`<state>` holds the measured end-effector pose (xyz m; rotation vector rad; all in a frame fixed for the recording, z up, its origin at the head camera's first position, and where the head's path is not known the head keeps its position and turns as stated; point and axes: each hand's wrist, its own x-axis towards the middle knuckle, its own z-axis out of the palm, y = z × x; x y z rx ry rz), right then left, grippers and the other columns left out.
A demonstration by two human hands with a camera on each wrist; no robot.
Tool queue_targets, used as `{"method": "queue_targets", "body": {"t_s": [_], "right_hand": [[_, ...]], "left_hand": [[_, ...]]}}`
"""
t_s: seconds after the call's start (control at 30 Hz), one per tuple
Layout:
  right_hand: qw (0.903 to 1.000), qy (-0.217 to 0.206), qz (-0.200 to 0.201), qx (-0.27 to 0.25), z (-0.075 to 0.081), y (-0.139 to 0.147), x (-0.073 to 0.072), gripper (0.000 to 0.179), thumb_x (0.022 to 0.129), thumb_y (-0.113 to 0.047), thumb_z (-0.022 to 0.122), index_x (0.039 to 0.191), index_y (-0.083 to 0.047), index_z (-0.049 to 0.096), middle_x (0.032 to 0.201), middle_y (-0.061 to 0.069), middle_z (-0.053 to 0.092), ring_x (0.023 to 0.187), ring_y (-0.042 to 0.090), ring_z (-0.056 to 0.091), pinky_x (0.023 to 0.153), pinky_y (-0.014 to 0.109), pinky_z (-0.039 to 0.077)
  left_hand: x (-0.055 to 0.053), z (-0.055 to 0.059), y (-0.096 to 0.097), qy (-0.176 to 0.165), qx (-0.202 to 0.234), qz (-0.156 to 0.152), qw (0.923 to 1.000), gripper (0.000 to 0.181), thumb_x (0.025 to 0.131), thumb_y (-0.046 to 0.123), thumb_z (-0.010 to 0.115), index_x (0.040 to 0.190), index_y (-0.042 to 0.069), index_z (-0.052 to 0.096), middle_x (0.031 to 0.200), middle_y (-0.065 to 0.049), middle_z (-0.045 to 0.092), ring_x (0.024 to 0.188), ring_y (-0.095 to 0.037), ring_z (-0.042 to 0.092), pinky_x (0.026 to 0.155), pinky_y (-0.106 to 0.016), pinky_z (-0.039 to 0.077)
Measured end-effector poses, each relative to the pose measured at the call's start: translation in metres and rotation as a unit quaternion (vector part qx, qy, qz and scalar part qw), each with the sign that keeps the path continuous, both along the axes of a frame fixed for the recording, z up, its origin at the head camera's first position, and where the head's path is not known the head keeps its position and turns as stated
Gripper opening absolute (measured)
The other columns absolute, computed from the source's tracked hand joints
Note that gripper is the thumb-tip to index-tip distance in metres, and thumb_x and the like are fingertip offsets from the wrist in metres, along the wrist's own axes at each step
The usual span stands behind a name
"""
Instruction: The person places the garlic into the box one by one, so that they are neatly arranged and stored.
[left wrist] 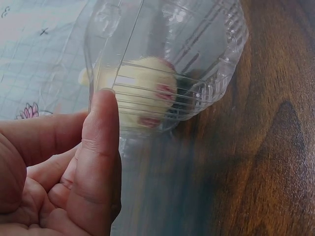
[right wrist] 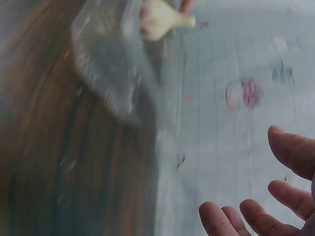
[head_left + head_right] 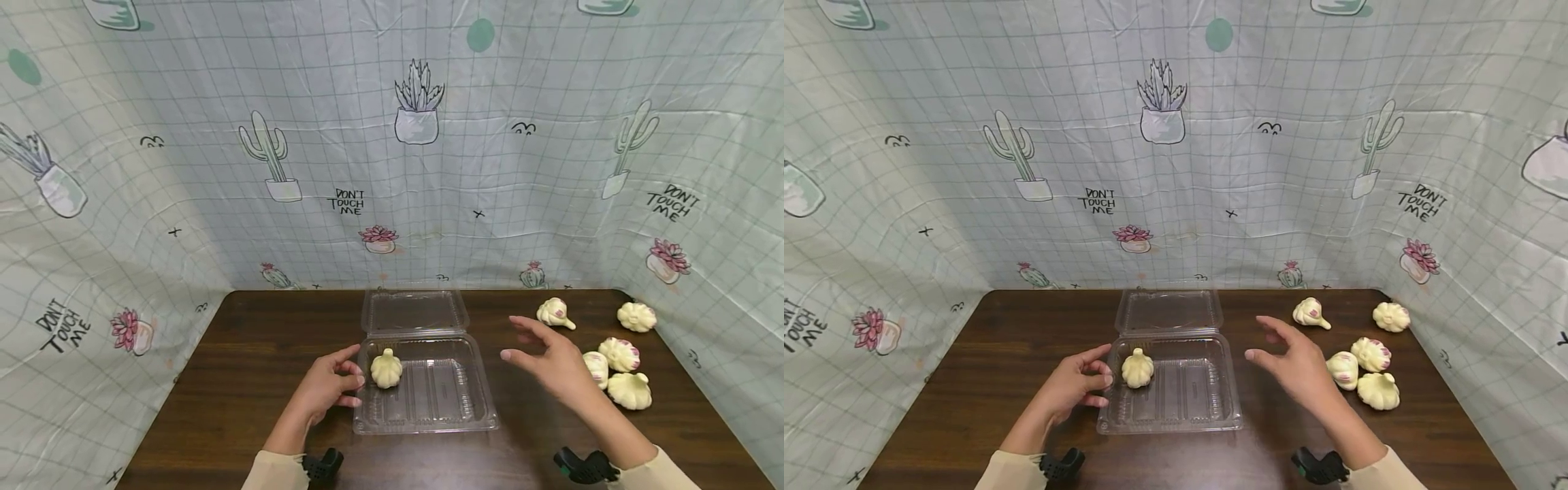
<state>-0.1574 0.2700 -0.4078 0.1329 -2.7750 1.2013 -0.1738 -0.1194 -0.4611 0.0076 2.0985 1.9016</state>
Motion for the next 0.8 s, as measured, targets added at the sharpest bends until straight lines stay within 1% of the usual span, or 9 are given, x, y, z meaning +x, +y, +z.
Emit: {"method": "queue_targets", "body": {"t_s": [0.07, 0.13, 0.2, 0.3, 0.37, 0.5, 0.57, 0.63, 0.8], "right_hand": [[0.9998, -0.011, -0.014, 0.004, -0.005, 0.017, 0.002, 0.071, 0.095, -0.038, 0.080, 0.154, -0.010, 0.053, 0.141, 0.025, 0.064, 0.129, 0.044, 0.062, 0.088, 0.050, 0.062], [0.9993, -0.017, -0.031, 0.016, -0.011, 0.035, 0.004, 0.073, 0.097, -0.041, 0.078, 0.156, -0.008, 0.050, 0.143, 0.028, 0.062, 0.130, 0.047, 0.061, 0.089, 0.054, 0.060], [0.9982, -0.028, -0.048, 0.023, -0.016, 0.051, 0.006, 0.077, 0.098, -0.044, 0.075, 0.158, -0.005, 0.046, 0.146, 0.032, 0.058, 0.132, 0.051, 0.057, 0.093, 0.061, 0.057], [0.9954, -0.039, -0.078, 0.039, -0.023, 0.070, 0.007, 0.083, 0.098, -0.048, 0.074, 0.160, -0.004, 0.041, 0.149, 0.036, 0.052, 0.133, 0.057, 0.052, 0.095, 0.068, 0.051], [0.9938, -0.041, -0.096, 0.040, -0.027, 0.079, 0.010, 0.084, 0.098, -0.048, 0.074, 0.161, -0.005, 0.040, 0.151, 0.038, 0.048, 0.133, 0.059, 0.051, 0.097, 0.070, 0.050], [0.9910, -0.009, -0.122, 0.053, -0.036, 0.088, 0.014, 0.079, 0.099, -0.041, 0.075, 0.160, -0.004, 0.042, 0.147, 0.040, 0.050, 0.125, 0.059, 0.058, 0.095, 0.067, 0.056], [0.9893, 0.010, -0.132, 0.062, -0.039, 0.091, 0.015, 0.075, 0.099, -0.037, 0.076, 0.158, -0.003, 0.045, 0.146, 0.039, 0.052, 0.125, 0.058, 0.058, 0.094, 0.064, 0.057], [0.9884, 0.021, -0.135, 0.066, -0.041, 0.092, 0.015, 0.073, 0.098, -0.033, 0.077, 0.157, -0.003, 0.046, 0.145, 0.039, 0.052, 0.122, 0.058, 0.060, 0.090, 0.065, 0.057], [0.9886, 0.025, -0.131, 0.071, -0.045, 0.096, 0.014, 0.074, 0.096, -0.029, 0.079, 0.157, -0.003, 0.046, 0.146, 0.042, 0.049, 0.113, 0.062, 0.063, 0.083, 0.071, 0.053]], "left_hand": [[0.000, 0.000, 0.000, -0.003, 0.001, 0.000, 1.0000, 0.067, 0.097, -0.010, 0.066, 0.159, -0.002, 0.042, 0.107, -0.014, 0.057, 0.084, -0.019, 0.062, 0.060, -0.031, 0.065], [0.001, 0.000, 0.000, -0.006, 0.001, 0.001, 1.0000, 0.067, 0.097, -0.010, 0.066, 0.159, -0.001, 0.042, 0.107, -0.014, 0.057, 0.084, -0.019, 0.062, 0.060, -0.030, 0.065], [0.000, 0.000, 0.000, -0.008, 0.001, 0.002, 1.0000, 0.067, 0.097, -0.010, 0.065, 0.160, -0.001, 0.042, 0.107, -0.014, 0.057, 0.084, -0.019, 0.062, 0.060, -0.029, 0.064], [0.000, 0.000, -0.001, -0.011, 0.001, 0.004, 0.9999, 0.068, 0.097, -0.010, 0.065, 0.160, 0.000, 0.042, 0.106, -0.013, 0.057, 0.084, -0.019, 0.062, 0.060, -0.029, 0.064], [0.000, 0.001, 0.000, -0.011, 0.000, 0.006, 0.9999, 0.067, 0.097, -0.010, 0.065, 0.160, 0.000, 0.042, 0.106, -0.013, 0.057, 0.084, -0.019, 0.062, 0.060, -0.029, 0.064], [0.000, 0.002, -0.001, -0.012, -0.005, 0.010, 0.9999, 0.067, 0.097, -0.011, 0.065, 0.159, 0.000, 0.043, 0.107, -0.013, 0.057, 0.084, -0.019, 0.061, 0.060, -0.031, 0.065], [0.000, 0.002, -0.001, -0.012, -0.007, 0.010, 0.9999, 0.067, 0.097, -0.011, 0.066, 0.159, -0.001, 0.043, 0.106, -0.013, 0.057, 0.084, -0.019, 0.061, 0.060, -0.031, 0.065], [0.000, 0.002, -0.001, -0.012, -0.008, 0.009, 0.9999, 0.067, 0.097, -0.011, 0.066, 0.159, -0.001, 0.043, 0.106, -0.013, 0.057, 0.084, -0.019, 0.061, 0.060, -0.031, 0.065], [-0.001, 0.002, 0.000, -0.016, -0.009, 0.008, 0.9998, 0.068, 0.097, -0.010, 0.066, 0.160, 0.000, 0.042, 0.106, -0.013, 0.057, 0.084, -0.020, 0.061, 0.060, -0.031, 0.065]]}}
